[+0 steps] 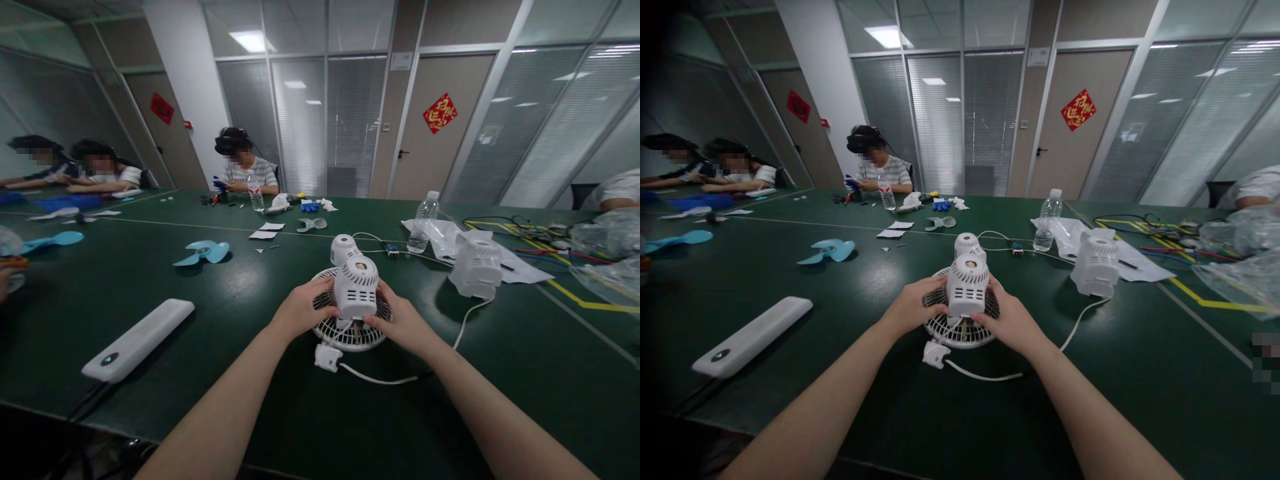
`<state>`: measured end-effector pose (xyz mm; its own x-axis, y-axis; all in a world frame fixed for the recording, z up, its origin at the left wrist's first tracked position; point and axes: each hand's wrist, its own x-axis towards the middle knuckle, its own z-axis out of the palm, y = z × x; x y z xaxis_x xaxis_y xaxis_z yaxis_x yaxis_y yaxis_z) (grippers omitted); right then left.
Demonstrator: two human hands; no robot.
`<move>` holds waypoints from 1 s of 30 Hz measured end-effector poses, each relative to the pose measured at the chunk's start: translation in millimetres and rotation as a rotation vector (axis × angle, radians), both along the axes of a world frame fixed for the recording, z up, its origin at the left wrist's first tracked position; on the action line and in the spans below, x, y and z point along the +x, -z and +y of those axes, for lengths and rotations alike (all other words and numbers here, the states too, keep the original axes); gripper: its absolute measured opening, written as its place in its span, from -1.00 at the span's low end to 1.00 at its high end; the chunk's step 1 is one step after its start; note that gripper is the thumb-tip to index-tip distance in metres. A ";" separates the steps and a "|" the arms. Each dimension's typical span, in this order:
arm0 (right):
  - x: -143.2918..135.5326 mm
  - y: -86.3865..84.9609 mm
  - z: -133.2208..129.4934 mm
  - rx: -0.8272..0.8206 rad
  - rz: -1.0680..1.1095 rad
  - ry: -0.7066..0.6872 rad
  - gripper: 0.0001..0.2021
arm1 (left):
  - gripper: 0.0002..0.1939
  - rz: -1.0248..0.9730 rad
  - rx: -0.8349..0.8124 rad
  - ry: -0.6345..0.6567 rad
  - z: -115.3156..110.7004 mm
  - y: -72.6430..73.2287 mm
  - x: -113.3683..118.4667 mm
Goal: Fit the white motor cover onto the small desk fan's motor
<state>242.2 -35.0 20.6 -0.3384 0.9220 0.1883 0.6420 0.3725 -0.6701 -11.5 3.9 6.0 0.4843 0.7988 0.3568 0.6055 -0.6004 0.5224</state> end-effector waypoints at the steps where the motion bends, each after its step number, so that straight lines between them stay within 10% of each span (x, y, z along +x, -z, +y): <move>1: 0.3 0.5 0.4 -0.001 0.001 0.001 -0.18 | -0.39 -0.026 0.005 0.000 0.6 -0.1 -0.7; 30: -5.0 5.4 -0.7 0.001 -0.031 0.095 -0.04 | -0.39 -0.044 -0.133 -0.006 7.3 3.6 -5.6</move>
